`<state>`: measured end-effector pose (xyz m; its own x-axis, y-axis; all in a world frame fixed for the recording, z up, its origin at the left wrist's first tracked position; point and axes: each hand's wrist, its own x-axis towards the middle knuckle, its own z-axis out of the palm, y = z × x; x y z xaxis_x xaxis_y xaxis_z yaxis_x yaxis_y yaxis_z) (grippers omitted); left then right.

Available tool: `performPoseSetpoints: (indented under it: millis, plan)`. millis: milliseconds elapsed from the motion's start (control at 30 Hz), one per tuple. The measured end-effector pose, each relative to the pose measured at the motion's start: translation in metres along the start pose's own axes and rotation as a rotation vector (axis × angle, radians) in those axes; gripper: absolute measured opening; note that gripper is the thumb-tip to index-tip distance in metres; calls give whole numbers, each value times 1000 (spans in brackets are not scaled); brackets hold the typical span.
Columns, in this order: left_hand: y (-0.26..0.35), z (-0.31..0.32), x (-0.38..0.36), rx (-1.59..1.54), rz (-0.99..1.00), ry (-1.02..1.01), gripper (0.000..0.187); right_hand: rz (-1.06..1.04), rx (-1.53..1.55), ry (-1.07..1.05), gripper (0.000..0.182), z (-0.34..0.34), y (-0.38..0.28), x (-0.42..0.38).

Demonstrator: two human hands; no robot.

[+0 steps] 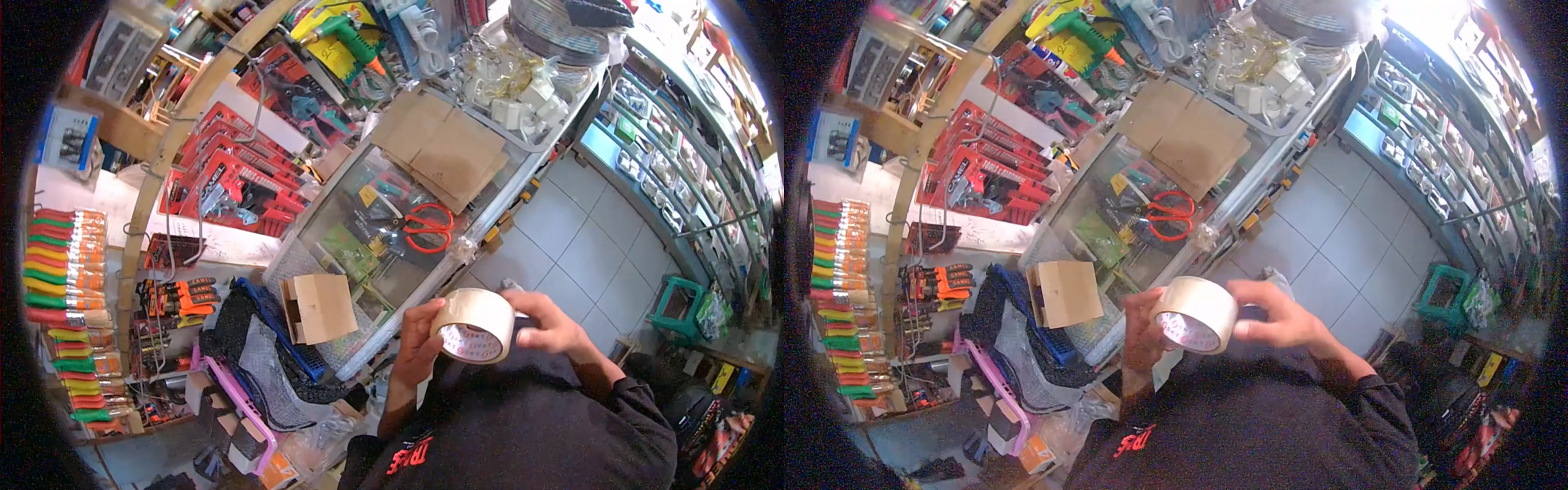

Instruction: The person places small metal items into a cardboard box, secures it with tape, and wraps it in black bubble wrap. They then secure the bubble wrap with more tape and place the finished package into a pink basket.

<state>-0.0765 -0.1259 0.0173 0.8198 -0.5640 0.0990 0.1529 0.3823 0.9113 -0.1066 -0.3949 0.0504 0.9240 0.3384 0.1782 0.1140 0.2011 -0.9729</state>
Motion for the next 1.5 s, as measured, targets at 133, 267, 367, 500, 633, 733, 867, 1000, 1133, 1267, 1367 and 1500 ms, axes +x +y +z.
performPoseSetpoints:
  millis: [133, 267, 367, 500, 633, 733, 867, 1000, 1133, 1267, 1367, 1500]
  plan:
    - [3, 22, 25, -105, 22, -79, 51, 31, 121, 1, 33, 19, -12, -10]
    - [23, 17, 35, 192, 95, 16, 42, -48, -166, 10, 31, 23, -20, -7]
    - [30, 18, 33, 245, 19, 86, 30, -137, -319, 44, 35, 25, -8, -3]
    - [26, 18, 29, 177, -32, 162, 22, -166, -478, 45, 44, 28, -2, -3]
    - [29, 22, 25, 200, -54, 229, 12, -169, -551, 22, 42, 29, -2, -4]
    - [29, 24, 22, 242, -67, 270, 9, -177, -609, 7, 41, 29, -5, -3]
    - [28, 22, 17, 323, -80, 283, 9, -170, -651, -18, 40, 30, -4, -5]
    - [28, 25, 18, 528, 23, 277, 9, -210, -646, 19, 45, 31, 4, -4]
    - [30, 36, 17, 663, 63, 329, 8, -187, -668, -5, 39, 32, -3, -2]
    - [25, 34, 10, 775, 104, 345, 10, -182, -613, -51, 37, 34, 1, -1]
    - [23, 33, 3, 804, 97, 413, 12, -170, -545, -99, 36, 37, 7, 1]
    - [26, 33, -5, 839, 19, 506, 14, -118, -490, -163, 34, 39, 6, 3]
